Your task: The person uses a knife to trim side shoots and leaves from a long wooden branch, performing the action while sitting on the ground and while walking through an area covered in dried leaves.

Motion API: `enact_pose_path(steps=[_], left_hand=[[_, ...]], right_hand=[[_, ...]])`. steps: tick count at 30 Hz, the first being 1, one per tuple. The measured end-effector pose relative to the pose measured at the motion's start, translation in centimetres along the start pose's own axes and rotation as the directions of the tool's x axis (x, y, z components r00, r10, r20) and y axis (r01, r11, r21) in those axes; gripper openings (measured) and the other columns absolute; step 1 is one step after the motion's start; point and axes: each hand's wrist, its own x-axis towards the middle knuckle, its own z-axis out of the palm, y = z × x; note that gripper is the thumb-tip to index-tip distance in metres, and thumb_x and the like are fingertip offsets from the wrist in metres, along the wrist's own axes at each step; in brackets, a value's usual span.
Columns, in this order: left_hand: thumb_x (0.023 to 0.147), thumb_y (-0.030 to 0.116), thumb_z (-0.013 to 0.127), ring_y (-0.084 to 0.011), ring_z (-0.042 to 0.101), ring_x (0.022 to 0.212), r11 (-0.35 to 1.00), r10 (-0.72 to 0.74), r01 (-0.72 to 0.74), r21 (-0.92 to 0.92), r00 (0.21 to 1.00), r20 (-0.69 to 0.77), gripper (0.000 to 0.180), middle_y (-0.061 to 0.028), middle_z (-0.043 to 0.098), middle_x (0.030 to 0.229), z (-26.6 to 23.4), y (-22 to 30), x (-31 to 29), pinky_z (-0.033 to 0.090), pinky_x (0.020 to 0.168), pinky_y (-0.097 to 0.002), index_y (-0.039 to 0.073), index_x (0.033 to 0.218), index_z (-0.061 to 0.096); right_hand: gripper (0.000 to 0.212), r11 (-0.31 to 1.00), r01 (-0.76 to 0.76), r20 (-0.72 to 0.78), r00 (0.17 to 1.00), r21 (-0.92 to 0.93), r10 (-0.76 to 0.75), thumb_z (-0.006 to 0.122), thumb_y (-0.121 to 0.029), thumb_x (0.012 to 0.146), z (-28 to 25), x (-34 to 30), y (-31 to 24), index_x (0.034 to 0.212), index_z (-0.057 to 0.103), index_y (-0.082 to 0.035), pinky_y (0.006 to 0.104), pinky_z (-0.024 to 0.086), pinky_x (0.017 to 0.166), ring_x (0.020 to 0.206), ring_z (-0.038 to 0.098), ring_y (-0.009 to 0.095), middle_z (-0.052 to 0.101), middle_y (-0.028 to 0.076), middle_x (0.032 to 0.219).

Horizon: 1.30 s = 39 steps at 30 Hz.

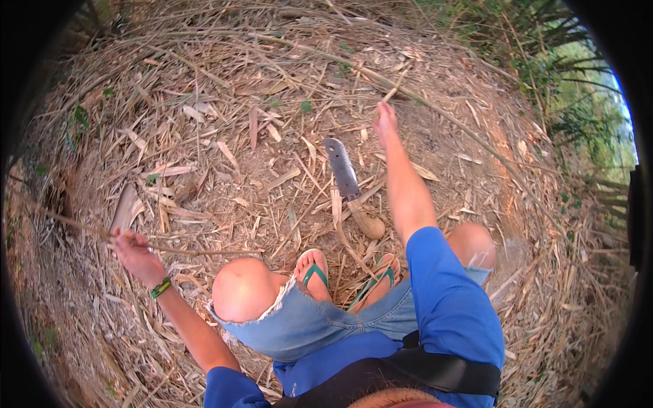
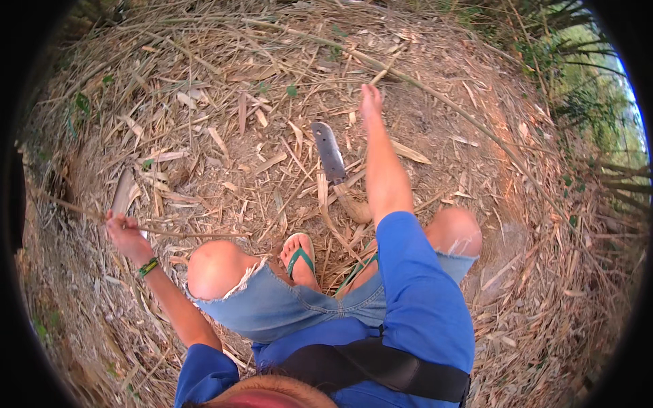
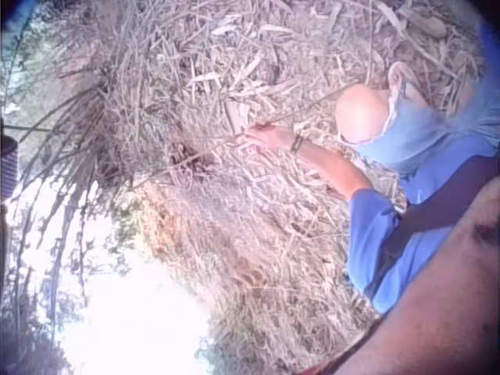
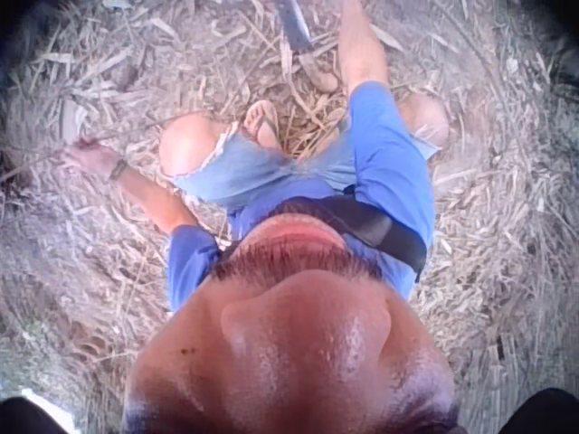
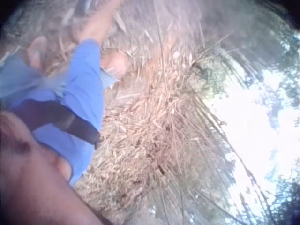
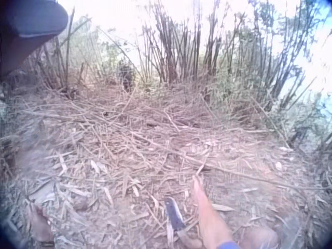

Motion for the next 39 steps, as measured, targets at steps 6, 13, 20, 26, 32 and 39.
enact_pose_path(steps=[6, 13, 20, 26, 32, 39], left_hand=[[0.104, 0.025, 0.046, -0.0111, 0.055, 0.072, 0.982, -0.189, 0.187, 0.03, 0.974, 0.125, 0.029, -0.0014, 0.058, 0.084, 2.8, -7.4, -3.7, 0.05, 0.07, -0.0279, 0.007, 0.126, 0.052], [0.103, 0.024, 0.049, -0.0055, 0.039, 0.059, 0.945, -0.297, 0.306, -0.118, 0.951, 0.089, 0.025, 0.0035, 0.042, 0.071, 4.8, -8.0, -1.7, 0.034, 0.05, -0.0213, 0.009, 0.123, 0.054], [0.105, 0.022, 0.04, -0.0195, 0.061, 0.072, 0.815, -0.457, 0.521, -0.255, 0.847, 0.27, 0.017, -0.0067, 0.059, 0.08, 15.0, -10.8, 0.4, 0.056, 0.067, -0.0345, 0.01, 0.112, 0.05], [0.106, 0.034, 0.034, -0.0218, 0.063, 0.066, 0.743, -0.524, 0.625, -0.237, 0.765, 0.374, 0.028, -0.0082, 0.06, 0.08, 19.7, -12.8, -3.6, 0.058, 0.063, -0.0373, 0.013, 0.12, 0.046], [0.101, 0.032, 0.05, -0.0087, 0.043, 0.046, 0.815, -0.485, 0.524, -0.247, 0.851, 0.201, 0.023, -0.0001, 0.051, 0.068, 15.8, -11.0, -0.3, 0.039, 0.041, -0.024, 0.012, 0.11, 0.054], [0.094, 0.021, 0.064, -0.0025, 0.041, 0.054, 0.981, -0.083, 0.071, 0.18, 0.995, 0.062, 0.036, 0.0047, 0.051, 0.072, 9.5, -5.6, 2.8, 0.031, 0.044, -0.0188, 0.008, 0.125, 0.053]], right_hand=[[0.032, 0.988, 0.016, -0.06, 0.998, -0.155, -0.025, 0.07, -0.011, 0.088, -4.4, 8.4, 0.0, 0.115, 0.058, 0.002, 0.0321, 0.055, 0.07, 0.088, 0.065, 0.021, 0.067, 0.01, 0.095], [0.047, 0.915, -0.209, 0.445, 0.895, 0.344, 0.037, 0.064, 0.003, 0.087, 1.7, -8.8, -3.2, 0.13, 0.047, 0.002, 0.0291, 0.055, 0.074, 0.085, 0.064, 0.019, 0.063, 0.01, 0.1], [0.055, 0.963, 0.226, 0.741, 0.67, -0.144, -0.046, 0.06, 0.005, 0.087, 5.4, -30.0, -2.3, 0.139, 0.045, -0.002, 0.0329, 0.055, 0.078, 0.092, 0.065, 0.02, 0.063, 0.012, 0.111], [0.046, 0.803, 0.575, 0.837, 0.51, -0.158, -0.201, 0.064, 0.005, 0.081, 5.2, -31.7, 1.2, 0.126, 0.059, -0.003, 0.035, 0.054, 0.076, 0.084, 0.067, 0.026, 0.065, 0.016, 0.101], [0.05, 0.484, 0.606, 0.503, 0.795, -0.631, -0.339, 0.07, -0.014, 0.079, -1.3, -29.5, 3.6, 0.124, 0.055, 0.001, 0.043, 0.045, 0.093, 0.105, 0.057, 0.034, 0.058, 0.018, 0.109], [0.061, 0.146, 0.228, 0.2, 0.962, -0.963, -0.185, 0.071, -0.023, 0.075, -8.5, -28.3, 9.4, 0.124, 0.047, 0.002, 0.0447, 0.039, 0.101, 0.115, 0.051, 0.037, 0.053, 0.021, 0.121]])
